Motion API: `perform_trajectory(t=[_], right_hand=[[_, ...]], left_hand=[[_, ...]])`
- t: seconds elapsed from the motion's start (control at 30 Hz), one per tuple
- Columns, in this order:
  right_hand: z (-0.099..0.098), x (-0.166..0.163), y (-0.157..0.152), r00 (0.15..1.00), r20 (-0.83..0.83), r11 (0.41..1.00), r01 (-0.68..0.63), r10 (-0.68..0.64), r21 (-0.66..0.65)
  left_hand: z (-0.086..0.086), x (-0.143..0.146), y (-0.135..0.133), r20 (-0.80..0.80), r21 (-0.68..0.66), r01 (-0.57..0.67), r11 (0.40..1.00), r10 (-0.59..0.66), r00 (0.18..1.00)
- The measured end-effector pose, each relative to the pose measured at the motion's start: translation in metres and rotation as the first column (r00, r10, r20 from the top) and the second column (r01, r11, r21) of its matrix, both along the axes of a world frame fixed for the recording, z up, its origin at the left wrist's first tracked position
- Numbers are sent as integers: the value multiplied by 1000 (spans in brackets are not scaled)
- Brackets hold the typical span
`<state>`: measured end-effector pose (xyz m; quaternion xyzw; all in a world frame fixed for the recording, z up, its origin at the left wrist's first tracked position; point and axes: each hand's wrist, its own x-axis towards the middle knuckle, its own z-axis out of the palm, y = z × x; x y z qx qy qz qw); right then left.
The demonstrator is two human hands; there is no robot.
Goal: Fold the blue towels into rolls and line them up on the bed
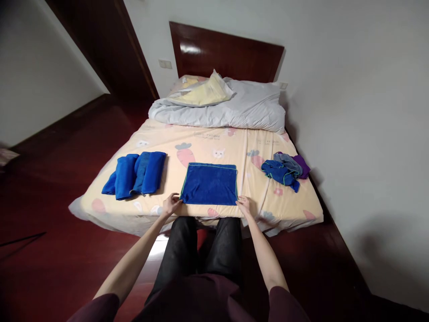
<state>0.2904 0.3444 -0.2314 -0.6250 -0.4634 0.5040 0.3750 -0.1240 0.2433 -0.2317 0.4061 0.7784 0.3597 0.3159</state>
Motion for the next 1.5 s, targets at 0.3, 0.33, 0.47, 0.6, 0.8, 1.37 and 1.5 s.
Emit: perform_trajectory(t=[0.3, 0.33, 0.47, 0.6, 0.8, 1.37, 1.5], right_hand=[[0, 7, -5, 994, 100, 990, -40, 54, -135], [1, 8, -5, 993, 97, 989, -47, 61, -141], [3, 19, -12, 986, 74, 976, -135, 150, -170], [2, 31, -19, 974, 34, 955, -212, 224, -207], [3, 36, -3, 965, -4, 938, -257, 263, -235], [-21, -49, 186, 972, 180, 987, -136, 148, -81], [-29, -62, 218, 960, 213, 983, -182, 183, -24]], left_hand=[[-8, 1, 0, -99, -118, -91, 989, 79, 992], [-7, 0, -5, -100, -120, -89, 989, 77, 992], [-7, 2, -35, -108, -78, -49, 996, 40, 993], [-10, 6, -64, -132, -60, 25, 998, -33, 991], [-4, -4, -52, -232, -138, 177, 974, -206, 951], [-7, -47, 163, -127, -230, -48, 972, 19, 992], [-8, -57, 188, -204, -206, 0, 979, -43, 978]])
